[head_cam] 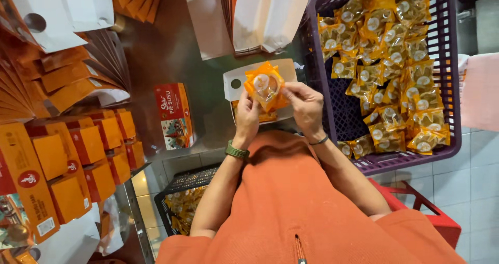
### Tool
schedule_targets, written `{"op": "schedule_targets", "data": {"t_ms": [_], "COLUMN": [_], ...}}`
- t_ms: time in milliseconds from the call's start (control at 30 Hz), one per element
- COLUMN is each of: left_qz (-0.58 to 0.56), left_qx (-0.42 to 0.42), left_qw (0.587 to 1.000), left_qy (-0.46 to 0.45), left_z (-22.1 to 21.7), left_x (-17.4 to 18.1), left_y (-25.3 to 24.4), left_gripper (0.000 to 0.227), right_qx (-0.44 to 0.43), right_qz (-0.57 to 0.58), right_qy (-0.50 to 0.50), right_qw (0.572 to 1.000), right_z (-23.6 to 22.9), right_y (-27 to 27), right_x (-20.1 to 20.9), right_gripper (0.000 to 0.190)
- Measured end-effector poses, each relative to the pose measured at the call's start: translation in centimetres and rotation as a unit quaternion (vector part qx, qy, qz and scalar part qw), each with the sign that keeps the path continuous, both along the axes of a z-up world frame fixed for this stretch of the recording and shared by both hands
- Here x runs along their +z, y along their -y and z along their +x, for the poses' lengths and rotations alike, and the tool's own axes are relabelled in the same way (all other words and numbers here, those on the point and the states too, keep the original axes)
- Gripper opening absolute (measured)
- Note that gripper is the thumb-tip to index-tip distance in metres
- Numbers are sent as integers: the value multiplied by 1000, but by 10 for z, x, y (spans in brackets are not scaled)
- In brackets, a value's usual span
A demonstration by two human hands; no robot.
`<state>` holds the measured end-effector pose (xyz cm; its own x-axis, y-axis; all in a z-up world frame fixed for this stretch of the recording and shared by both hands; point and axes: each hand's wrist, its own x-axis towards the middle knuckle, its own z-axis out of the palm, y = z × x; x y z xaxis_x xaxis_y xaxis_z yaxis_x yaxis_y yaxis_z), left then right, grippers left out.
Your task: The person repeatedly picks small yellow snack packets from a purple basket and places them into white cardboard boxes. They then close the boxes and stack them on the table. The process is repeated continuously throughout the clip.
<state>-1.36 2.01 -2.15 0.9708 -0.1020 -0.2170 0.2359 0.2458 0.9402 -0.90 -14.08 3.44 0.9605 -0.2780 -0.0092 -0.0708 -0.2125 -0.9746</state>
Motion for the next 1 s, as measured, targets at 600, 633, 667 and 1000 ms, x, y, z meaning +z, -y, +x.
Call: {"op": "schedule_targets", "data": {"t_ms": [600, 633, 667, 1000], "left_qz": [149, 162, 174, 662], "left_qx": [48, -14, -75, -227], "left_qw": [986, 984, 978, 687], "left_qy": [-50, -70, -90, 194], "left_z": [-9, -10, -11, -28], "left_x": [-13, 1, 16, -81], "left_y": [18, 19, 21, -27], "left_gripper": [50, 50, 54, 71], "right_qx": [-12, 67, 145, 202], "right_qz": [271, 95, -84, -478], "right_qy": [-286, -288, -279, -220], "right_qw": [919, 951, 945, 826], "right_z": [2, 5, 8, -10], "right_y": [-11, -18, -25, 22], "right_x": [-33, -29, -25, -148], "right_gripper": [55, 59, 66, 15]}}
